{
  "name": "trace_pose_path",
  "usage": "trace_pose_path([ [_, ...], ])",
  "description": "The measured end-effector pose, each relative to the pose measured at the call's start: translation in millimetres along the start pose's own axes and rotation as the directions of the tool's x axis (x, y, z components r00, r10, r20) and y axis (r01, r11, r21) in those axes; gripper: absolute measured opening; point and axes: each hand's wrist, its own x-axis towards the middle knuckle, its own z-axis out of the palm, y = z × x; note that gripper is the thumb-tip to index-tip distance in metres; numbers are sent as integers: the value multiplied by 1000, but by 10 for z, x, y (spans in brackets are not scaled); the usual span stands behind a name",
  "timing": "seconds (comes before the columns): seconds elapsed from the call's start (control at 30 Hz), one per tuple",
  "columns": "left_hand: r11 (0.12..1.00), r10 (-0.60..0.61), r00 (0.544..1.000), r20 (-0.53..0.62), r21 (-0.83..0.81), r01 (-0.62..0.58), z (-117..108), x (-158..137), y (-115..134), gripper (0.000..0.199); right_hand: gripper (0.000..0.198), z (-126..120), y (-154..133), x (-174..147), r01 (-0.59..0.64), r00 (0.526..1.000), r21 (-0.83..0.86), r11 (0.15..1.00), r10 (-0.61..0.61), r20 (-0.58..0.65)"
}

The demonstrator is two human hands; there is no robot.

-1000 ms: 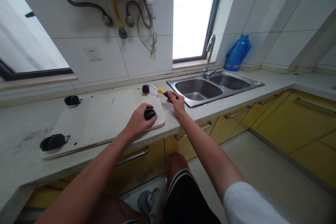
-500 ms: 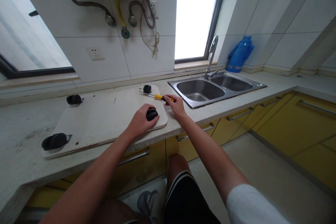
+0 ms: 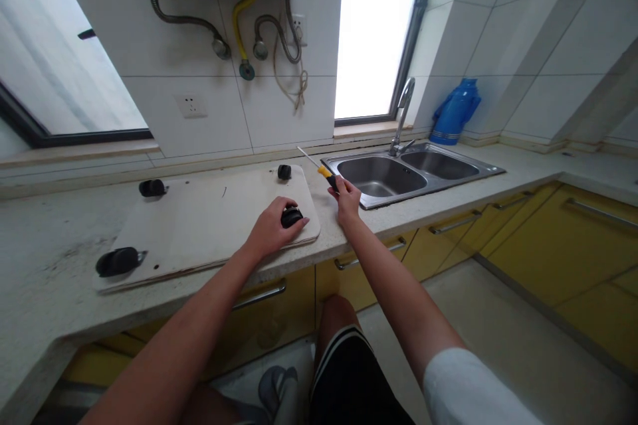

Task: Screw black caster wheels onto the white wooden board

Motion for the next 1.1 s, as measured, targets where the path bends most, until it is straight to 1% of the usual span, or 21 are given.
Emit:
trace_pose_path([
  [0.1,1000,-23,999,-42,20,24,-26,-57,38,39,37,-39,-1,31,-4,994,-94,996,-6,-111],
  [0.17,998,-23,997,-77,55,28,-94,-166,58,40,38,-65,7,15,-5,991,-196,981,-21,-130],
  [0.23,992,-3,993,-119,126,19,-231,-337,51,39,38,-84,19,-13,7,991,-311,951,-48,-123],
  [0.3,971,20,985,-170,236,21,-452,-544,1,36,39,-93,31,-36,25,990,-419,908,-81,-117],
  [0.37,928,24,970,-243,366,69,-756,-750,-94,35,40,-93,38,-45,29,987,-515,857,-107,-122],
  [0.47,825,-16,922,-386,517,230,-1302,-1012,-300,41,40,-87,36,-39,7,983,-641,768,-125,-138],
  [0.5,785,-54,895,-444,535,313,-1484,-1088,-379,45,40,-85,32,-37,-3,981,-678,735,-128,-144],
  [0.53,733,-102,847,-522,536,419,-1658,-1162,-462,49,40,-81,28,-36,-16,980,-713,701,-132,-152],
  [0.57,673,-164,787,-594,516,530,-1817,-1236,-546,54,40,-76,24,-35,-31,978,-742,669,-135,-162],
  [0.6,615,-232,730,-643,484,622,-1957,-1309,-633,58,41,-69,18,-37,-47,975,-767,639,-136,-173],
  [0.63,566,-298,680,-670,450,691,-2075,-1382,-720,60,41,-60,13,-40,-63,973,-787,613,-137,-184],
  [0.67,537,-366,639,-677,407,739,-2169,-1452,-807,62,42,-49,7,-44,-78,971,-802,593,-136,-195],
  [0.7,537,-429,610,-666,355,765,-2238,-1518,-894,63,43,-37,2,-49,-91,969,-811,577,-136,-205],
  [0.73,562,-487,594,-641,290,774,-2282,-1576,-978,63,44,-24,-4,-55,-102,968,-817,568,-134,-214],
  [0.77,591,-545,580,-605,213,778,-2304,-1625,-1057,63,45,-12,-10,-62,-110,966,-819,564,-132,-221],
  [0.83,609,-646,541,-539,64,790,-2297,-1695,-1192,60,45,6,-23,-79,-122,965,-811,572,-123,-232],
  [0.87,611,-675,534,-509,20,791,-2277,-1718,-1245,59,45,12,-32,-89,-124,965,-802,584,-116,-234],
  [0.9,618,-685,540,-488,4,786,-2255,-1735,-1288,57,45,15,-43,-101,-123,967,-789,602,-108,-232],
  [1.0,684,-635,626,-452,47,728,-2204,-1767,-1355,51,44,13,-93,-139,-103,971,-720,687,-86,-221],
  [1.03,698,-621,643,-449,55,713,-2198,-1773,-1360,49,45,9,-116,-151,-94,972,-683,724,-80,-219],
  [1.1,710,-621,654,-433,42,703,-2204,-1775,-1350,48,46,-2,-172,-178,-80,974,-587,805,-62,-219],
])
